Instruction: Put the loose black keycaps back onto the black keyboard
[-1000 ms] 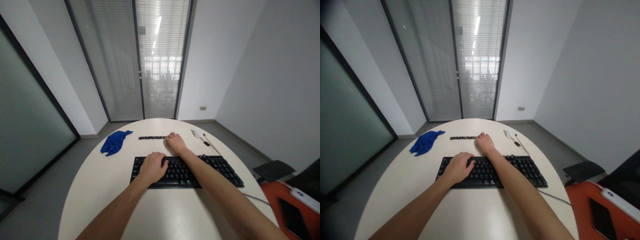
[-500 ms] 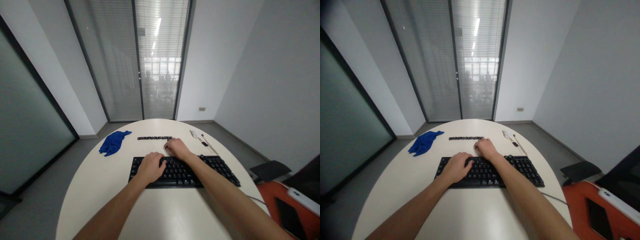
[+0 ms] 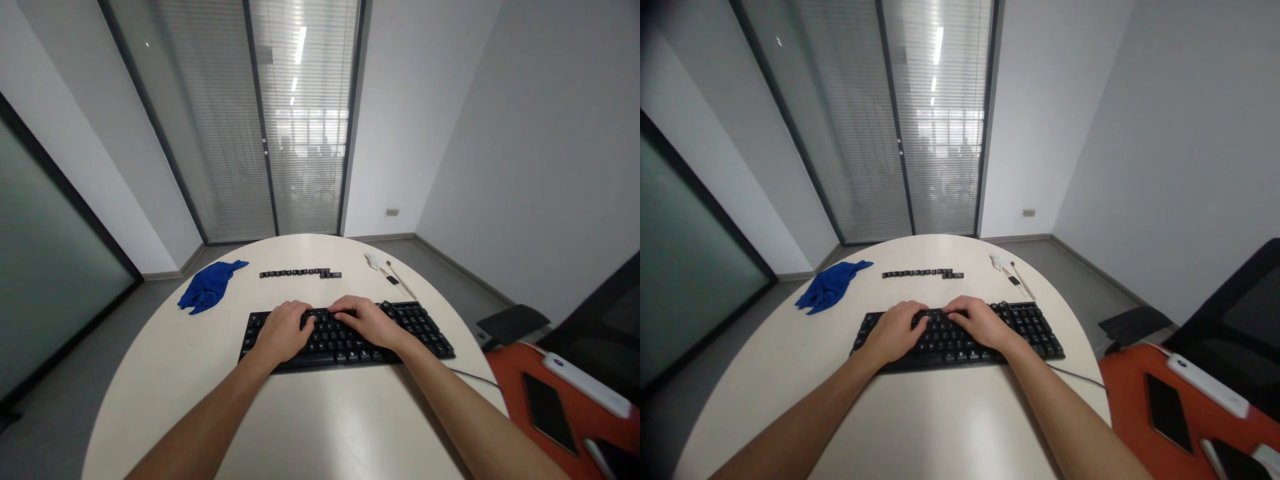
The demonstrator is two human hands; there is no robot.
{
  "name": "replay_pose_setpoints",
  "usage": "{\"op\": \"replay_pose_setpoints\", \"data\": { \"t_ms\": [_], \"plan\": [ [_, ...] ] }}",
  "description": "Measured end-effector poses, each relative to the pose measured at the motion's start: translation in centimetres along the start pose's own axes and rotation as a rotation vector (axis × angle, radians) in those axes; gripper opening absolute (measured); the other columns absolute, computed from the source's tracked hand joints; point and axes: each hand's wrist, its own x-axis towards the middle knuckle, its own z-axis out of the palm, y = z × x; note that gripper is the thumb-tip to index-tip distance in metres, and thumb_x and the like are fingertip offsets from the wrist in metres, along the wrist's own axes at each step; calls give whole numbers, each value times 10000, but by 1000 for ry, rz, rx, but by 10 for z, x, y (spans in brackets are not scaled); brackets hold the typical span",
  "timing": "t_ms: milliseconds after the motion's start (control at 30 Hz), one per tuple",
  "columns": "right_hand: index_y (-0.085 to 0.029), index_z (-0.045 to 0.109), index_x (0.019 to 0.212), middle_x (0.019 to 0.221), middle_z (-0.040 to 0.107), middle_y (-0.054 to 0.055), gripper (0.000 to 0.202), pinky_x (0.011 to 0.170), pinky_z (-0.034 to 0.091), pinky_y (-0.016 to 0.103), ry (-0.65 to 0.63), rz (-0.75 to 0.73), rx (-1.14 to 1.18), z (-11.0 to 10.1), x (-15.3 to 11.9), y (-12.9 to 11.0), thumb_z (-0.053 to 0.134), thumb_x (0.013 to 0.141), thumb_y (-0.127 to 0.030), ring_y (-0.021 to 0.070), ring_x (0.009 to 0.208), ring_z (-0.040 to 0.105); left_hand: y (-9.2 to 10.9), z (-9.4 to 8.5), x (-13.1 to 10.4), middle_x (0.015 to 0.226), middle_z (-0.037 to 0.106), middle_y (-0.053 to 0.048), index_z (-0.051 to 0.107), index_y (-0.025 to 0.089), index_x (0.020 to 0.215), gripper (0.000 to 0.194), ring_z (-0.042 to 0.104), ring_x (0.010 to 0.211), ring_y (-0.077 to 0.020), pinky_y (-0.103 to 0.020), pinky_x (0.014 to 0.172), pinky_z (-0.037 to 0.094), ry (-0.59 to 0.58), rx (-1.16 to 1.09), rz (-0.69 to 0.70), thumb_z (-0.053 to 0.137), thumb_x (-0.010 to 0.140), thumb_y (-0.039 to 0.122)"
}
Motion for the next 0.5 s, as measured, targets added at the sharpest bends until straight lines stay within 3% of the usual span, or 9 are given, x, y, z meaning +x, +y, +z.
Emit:
{"op": "replay_pose_setpoints", "data": {
  "t_ms": [500],
  "plan": [
    [-236, 749, 1107, 1150, 740, 71, 228, 1062, 457, 389, -35, -90, -212, 4, -3, 1, 582, 958, -195, 223, 1138, 648, -3, 3, 0, 1089, 723, -79, 683, 196, 1115, 248, 645, 1016, -253, -388, 941, 492, -7, -24, 4, 514, 976, 313]
  ]
}}
